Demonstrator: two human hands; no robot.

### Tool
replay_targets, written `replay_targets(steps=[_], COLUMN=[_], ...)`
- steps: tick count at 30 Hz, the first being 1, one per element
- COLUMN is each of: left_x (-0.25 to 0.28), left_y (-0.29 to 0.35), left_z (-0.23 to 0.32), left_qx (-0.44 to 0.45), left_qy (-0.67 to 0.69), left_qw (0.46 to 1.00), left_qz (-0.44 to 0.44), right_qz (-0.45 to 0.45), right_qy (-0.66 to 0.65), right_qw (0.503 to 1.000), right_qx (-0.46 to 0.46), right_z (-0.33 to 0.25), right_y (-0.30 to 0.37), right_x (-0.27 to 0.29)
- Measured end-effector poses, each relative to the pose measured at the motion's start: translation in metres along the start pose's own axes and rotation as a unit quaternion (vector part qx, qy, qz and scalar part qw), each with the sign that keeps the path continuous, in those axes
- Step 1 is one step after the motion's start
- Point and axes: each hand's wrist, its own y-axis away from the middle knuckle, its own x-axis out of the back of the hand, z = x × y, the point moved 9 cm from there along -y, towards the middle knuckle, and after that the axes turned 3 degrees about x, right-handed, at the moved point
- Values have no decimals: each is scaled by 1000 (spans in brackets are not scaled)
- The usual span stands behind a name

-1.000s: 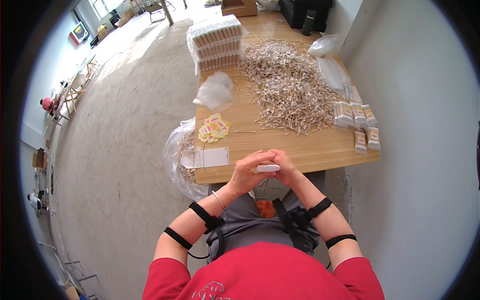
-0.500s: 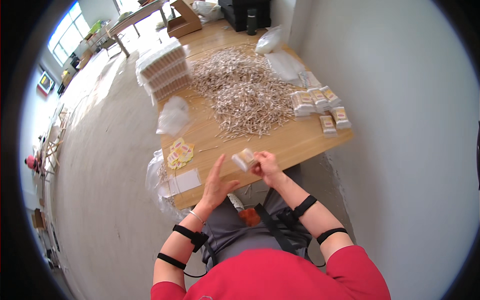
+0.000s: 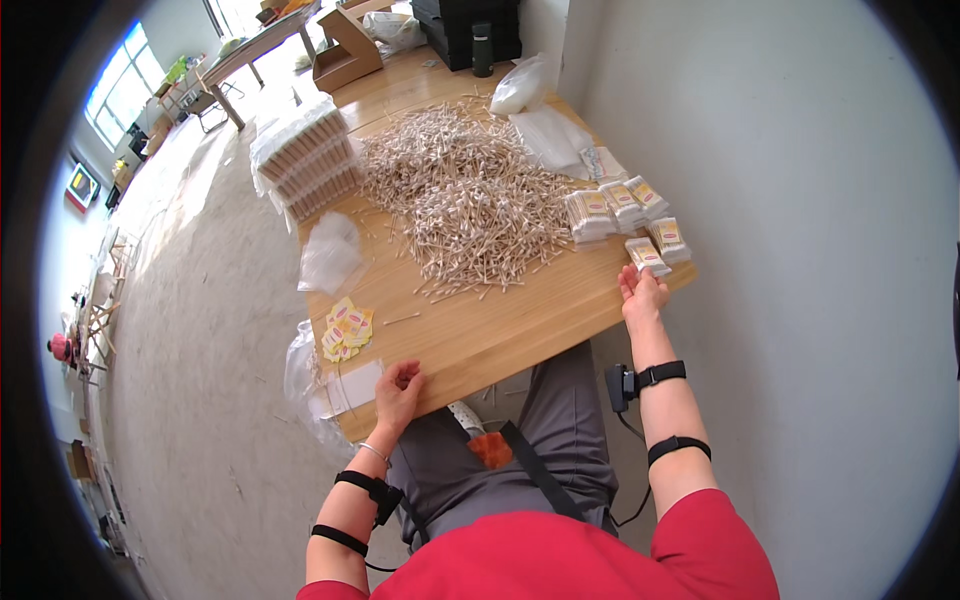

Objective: Aligning a bundle of cotton swabs and sliding them into a plastic sleeve, then sealing it with a sticker.

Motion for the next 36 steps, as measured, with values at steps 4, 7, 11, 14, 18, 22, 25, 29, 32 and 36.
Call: replay_targets(steps=[4,7,11,14,18,22,25,29,32,36], left_x=[1,7,-8,0,9,4,0,6,5,7], left_y=[3,5,0,4,8,4,3,7,6,6], left_z=[0,-5,-4,1,-4,2,3,1,5,5], left_qx=[0,15,8,13,13,6,24,23,29,35], left_qy=[14,11,34,14,25,21,18,50,33,48], left_qw=[1000,1000,999,1000,1000,999,999,998,999,998], left_qz=[0,7,-5,0,15,25,13,15,6,10], right_qz=[33,42,26,40,36,33,32,-159,-364,-503], right_qy=[97,135,97,81,81,64,124,301,351,425], right_qw=[995,990,995,996,996,997,992,937,858,725], right_qx=[-4,-21,13,-10,-8,-8,17,77,96,200], right_z=[1,12,10,13,13,9,20,60,103,141], right_y=[-6,1,-33,-26,-21,-39,-4,89,140,206], right_x=[2,11,28,16,8,26,15,-73,-150,-240])
